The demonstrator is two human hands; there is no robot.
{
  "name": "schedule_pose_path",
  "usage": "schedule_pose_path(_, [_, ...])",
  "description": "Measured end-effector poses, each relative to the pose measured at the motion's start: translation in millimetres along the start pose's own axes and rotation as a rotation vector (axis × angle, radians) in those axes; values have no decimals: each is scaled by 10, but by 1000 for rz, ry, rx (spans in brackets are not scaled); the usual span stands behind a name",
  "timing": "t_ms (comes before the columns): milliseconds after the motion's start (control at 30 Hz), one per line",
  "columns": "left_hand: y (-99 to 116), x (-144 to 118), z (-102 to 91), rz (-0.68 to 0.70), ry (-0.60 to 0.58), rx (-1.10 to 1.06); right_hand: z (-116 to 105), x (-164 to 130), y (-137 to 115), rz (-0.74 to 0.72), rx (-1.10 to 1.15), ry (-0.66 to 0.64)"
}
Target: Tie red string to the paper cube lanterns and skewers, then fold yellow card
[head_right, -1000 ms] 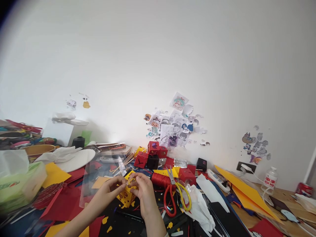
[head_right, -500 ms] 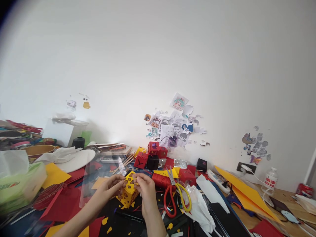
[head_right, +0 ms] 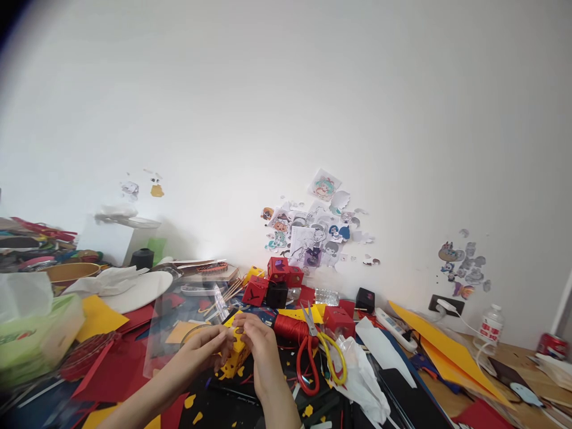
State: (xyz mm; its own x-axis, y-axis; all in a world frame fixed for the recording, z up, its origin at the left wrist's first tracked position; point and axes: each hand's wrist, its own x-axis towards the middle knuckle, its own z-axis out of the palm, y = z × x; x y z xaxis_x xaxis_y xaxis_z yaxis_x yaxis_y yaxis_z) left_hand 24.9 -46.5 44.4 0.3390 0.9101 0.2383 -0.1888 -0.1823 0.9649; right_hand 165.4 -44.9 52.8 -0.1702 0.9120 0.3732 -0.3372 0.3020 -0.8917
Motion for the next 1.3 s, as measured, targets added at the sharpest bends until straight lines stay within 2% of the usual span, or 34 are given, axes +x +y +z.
schedule_pose_path(167, [-22, 9, 18, 3, -33, -27, 45, -26, -46, -23, 0, -63])
schedule_pose_path(433, [-37, 31, -19, 54, -56, 67, 85, -68, -123, -9, -20, -76])
schedule_pose_path(667, [-41, 46, -25, 20, 8, 108, 41, -40, -86, -31, -29, -30])
schedule_pose_path(833, [-9, 34, -48, 59, 55, 181, -22, 40, 6, -167, -224, 66])
schedule_pose_path(1033, [-31, 35, -77, 108, 94, 307, -54, 23, 34, -429, -748, 151])
schedule_pose_path(1100, [-25, 30, -79, 118, 115, 348, -73, 12, 32, -469, -856, 162])
schedule_pose_path(1200, [-10, 18, -80, 121, 130, 377, -110, 23, 35, -476, -871, 218])
schedule_pose_path(1300, [-12, 15, -87, 130, 125, 391, -125, 51, 38, -442, -798, 186])
